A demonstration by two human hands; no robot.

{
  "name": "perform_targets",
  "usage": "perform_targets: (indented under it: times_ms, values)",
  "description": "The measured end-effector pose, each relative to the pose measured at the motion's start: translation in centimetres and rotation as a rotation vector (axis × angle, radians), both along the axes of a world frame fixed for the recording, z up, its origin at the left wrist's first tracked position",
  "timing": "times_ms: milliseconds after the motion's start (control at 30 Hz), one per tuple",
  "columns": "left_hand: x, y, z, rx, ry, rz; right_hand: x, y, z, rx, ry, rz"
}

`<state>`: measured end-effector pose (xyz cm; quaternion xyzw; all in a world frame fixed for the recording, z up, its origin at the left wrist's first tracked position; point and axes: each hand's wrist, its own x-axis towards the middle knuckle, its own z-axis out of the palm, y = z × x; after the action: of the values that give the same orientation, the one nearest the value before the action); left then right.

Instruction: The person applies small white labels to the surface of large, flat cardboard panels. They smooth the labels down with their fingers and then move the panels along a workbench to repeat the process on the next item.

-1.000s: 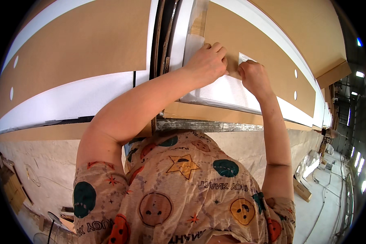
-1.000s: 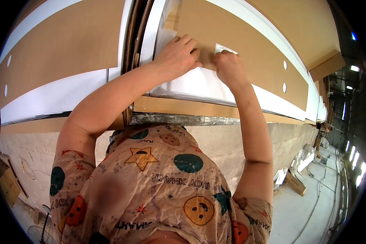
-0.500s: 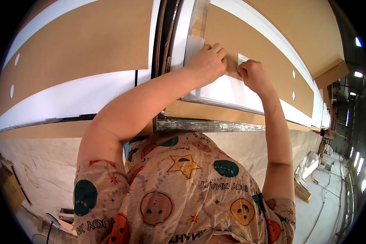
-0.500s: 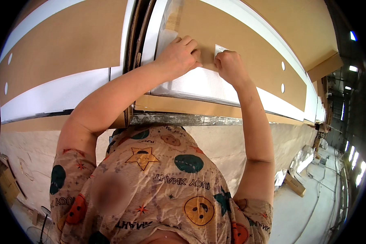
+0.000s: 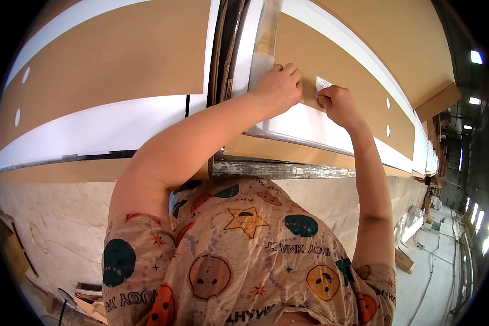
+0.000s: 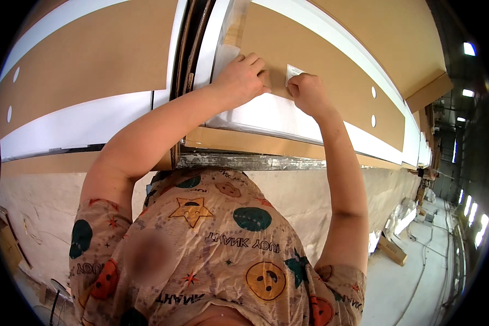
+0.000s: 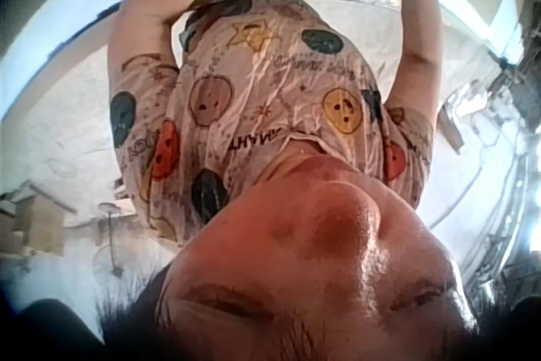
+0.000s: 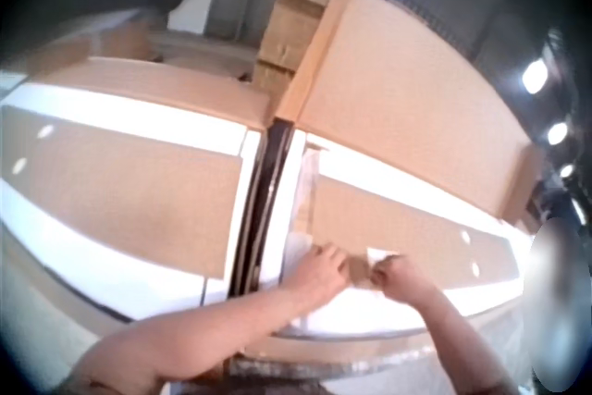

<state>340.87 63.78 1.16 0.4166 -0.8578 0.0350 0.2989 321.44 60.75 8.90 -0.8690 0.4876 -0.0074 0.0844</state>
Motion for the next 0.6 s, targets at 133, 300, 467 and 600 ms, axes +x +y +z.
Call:
perform_targets:
  times_ms: [133, 300, 467, 600]
  values:
    - [0.1, 0.0, 0.1, 0.002, -0.02, 0.005, 0.1, -0.3, -0.2, -0.002, 0.109, 0.019]
    - [0.4, 0.0, 0.1, -0.028, 0.012, -0.005, 0.3, -0.5, -1.6, -0.143, 0.255, 0.072]
    - [0.2, 0.0, -0.2, -0.042, 0.033, 0.0, 0.6, -0.7, -0.5, -0.008, 0.076, -0.036]
    - [0.0, -0.3, -0.4, -0.059, 0.004, 0.004, 0.5, -0.4, 0.7, 0.045, 0.115, 0.008]
